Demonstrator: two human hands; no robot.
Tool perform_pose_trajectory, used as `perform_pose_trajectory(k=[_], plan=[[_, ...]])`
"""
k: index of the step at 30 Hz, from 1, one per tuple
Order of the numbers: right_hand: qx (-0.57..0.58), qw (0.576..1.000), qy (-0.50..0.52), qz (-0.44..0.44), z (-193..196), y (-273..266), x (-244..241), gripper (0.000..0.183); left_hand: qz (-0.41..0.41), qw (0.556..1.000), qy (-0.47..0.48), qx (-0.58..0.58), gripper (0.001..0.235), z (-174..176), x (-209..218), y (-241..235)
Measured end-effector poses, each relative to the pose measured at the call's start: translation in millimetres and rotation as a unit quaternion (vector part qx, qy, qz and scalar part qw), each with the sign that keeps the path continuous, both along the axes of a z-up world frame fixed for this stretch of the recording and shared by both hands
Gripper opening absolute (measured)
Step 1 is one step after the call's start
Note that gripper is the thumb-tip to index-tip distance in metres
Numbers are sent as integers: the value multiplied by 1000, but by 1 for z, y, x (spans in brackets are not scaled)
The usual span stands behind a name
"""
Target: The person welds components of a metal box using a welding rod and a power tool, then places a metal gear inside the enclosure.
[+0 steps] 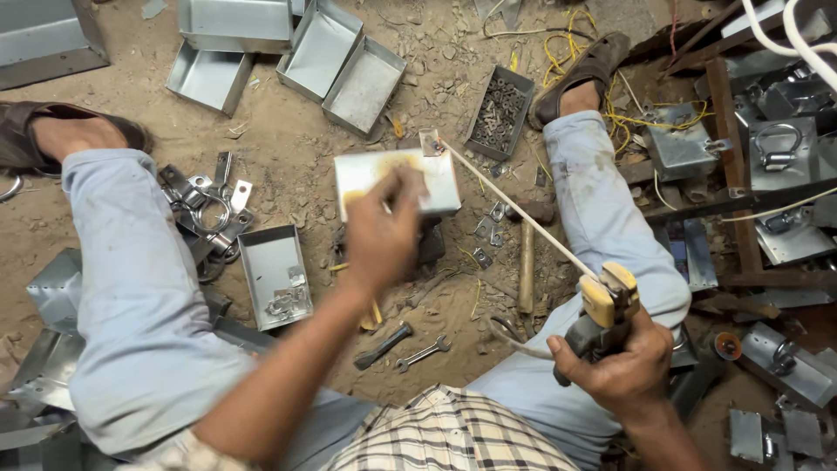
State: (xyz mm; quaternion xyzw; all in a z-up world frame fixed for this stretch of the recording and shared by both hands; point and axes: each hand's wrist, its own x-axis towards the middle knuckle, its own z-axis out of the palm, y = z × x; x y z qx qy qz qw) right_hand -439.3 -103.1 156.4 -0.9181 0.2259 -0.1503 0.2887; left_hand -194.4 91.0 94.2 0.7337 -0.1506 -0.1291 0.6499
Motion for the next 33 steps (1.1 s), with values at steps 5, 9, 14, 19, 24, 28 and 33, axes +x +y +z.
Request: perform_pose_trajectory(k=[5,9,14,19,24,28,33], plan=[[-49,997,17,63,13,6,20,59,-228,943,136,-200,36,8,-120,-6],[-104,989,1,108,23,19,31,66,-346,894,82,-272,43,-1,-138,1],[-115,987,12,110,30,31,37,63,-378,872,94,-298,32,-9,-137,12],[-116,985,28,126,28,30,36,63,-397,866,87,-291,32,-12,-137,13],[-139,982,12,126,27,27,31,63,-401,862,88,-297,40,-10,-135,14],[-145,980,22,132,25,29,32,64,-405,860,99,-294,39,-11,-137,13],[-119,988,36,92,22,33,26,64,-399,858,118,-302,34,-10,-138,16]])
